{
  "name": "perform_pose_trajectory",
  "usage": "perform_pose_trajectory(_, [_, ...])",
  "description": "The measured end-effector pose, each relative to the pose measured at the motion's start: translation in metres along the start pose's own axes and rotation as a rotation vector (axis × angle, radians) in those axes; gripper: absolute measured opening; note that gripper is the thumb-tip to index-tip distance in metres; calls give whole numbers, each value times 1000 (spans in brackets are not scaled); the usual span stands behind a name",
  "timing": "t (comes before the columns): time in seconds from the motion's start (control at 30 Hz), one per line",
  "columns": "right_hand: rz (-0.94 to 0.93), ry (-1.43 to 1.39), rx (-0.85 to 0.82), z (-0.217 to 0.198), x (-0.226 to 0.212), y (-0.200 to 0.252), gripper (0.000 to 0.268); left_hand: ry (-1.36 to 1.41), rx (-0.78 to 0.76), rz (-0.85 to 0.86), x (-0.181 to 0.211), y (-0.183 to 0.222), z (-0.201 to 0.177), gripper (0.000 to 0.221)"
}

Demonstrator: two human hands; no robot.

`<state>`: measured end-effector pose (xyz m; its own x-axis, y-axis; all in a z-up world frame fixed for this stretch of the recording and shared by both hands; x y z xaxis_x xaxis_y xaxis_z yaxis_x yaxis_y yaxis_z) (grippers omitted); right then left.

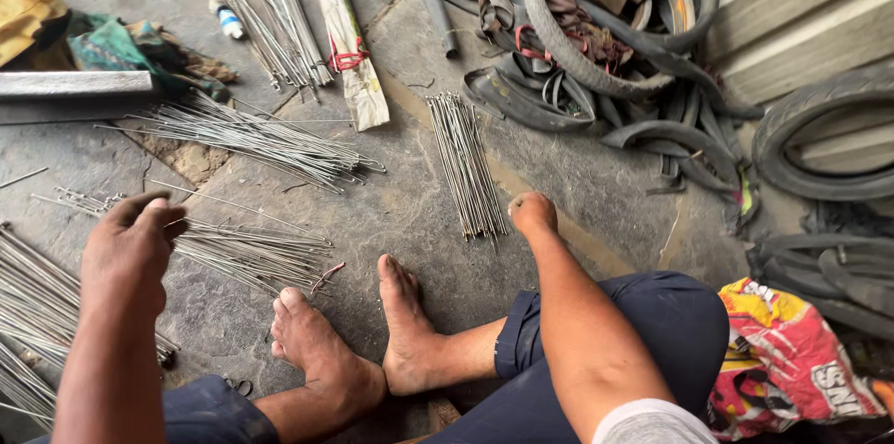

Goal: The person sits on the floor and sorts bicycle spokes by picking them up from piles and grouping them together.

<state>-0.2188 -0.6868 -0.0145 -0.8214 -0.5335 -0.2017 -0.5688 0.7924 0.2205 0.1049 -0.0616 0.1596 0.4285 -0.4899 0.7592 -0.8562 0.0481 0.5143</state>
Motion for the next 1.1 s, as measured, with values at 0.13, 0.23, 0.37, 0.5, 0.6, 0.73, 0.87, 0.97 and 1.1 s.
perform_pose_trajectory(0.13, [-4,-15,-44,6,-10,11,9,-198,-152,123,40,66,28,40])
perform_pose_trajectory(0.23, [106,-90,-91,0,-13,22,9,-410,-290,246,54,106,67,43])
perform_pose_trajectory(0.37, [63,2,-76,0,-26,27,12,-788,-540,147,25,126,116,45])
perform_pose_trajectory(0.5, [39,-12,-106,13,-25,27,12,-813,-524,381,31,124,145,44])
perform_pose_trajectory(0.6, [24,-94,-259,19,-35,22,11,-868,-542,416,24,114,157,42])
perform_pose_trajectory(0.73, [232,-304,-308,6,-27,28,13,-982,-545,376,7,99,165,42])
perform_pose_trajectory(0.87, [46,17,-258,3,-35,21,18,-1031,-545,305,-10,91,159,40])
perform_pose_trajectory(0.97, [120,49,-244,18,-19,17,23,-1034,-539,321,-16,89,157,39])
perform_pose_trajectory(1.1, [158,57,-188,30,8,3,18,-982,-523,333,-13,88,153,40])
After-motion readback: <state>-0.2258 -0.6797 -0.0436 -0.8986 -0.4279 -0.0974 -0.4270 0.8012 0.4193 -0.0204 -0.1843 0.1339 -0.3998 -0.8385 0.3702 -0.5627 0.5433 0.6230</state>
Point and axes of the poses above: each hand's wrist, its own y-axis away from the middle knuckle, its own z-axis out of the palm, x = y × z, the point moved 10 cm from there along -y, towards the middle knuckle, and after that the axes turned 7 degrees about -y, right-handed, at the moved point
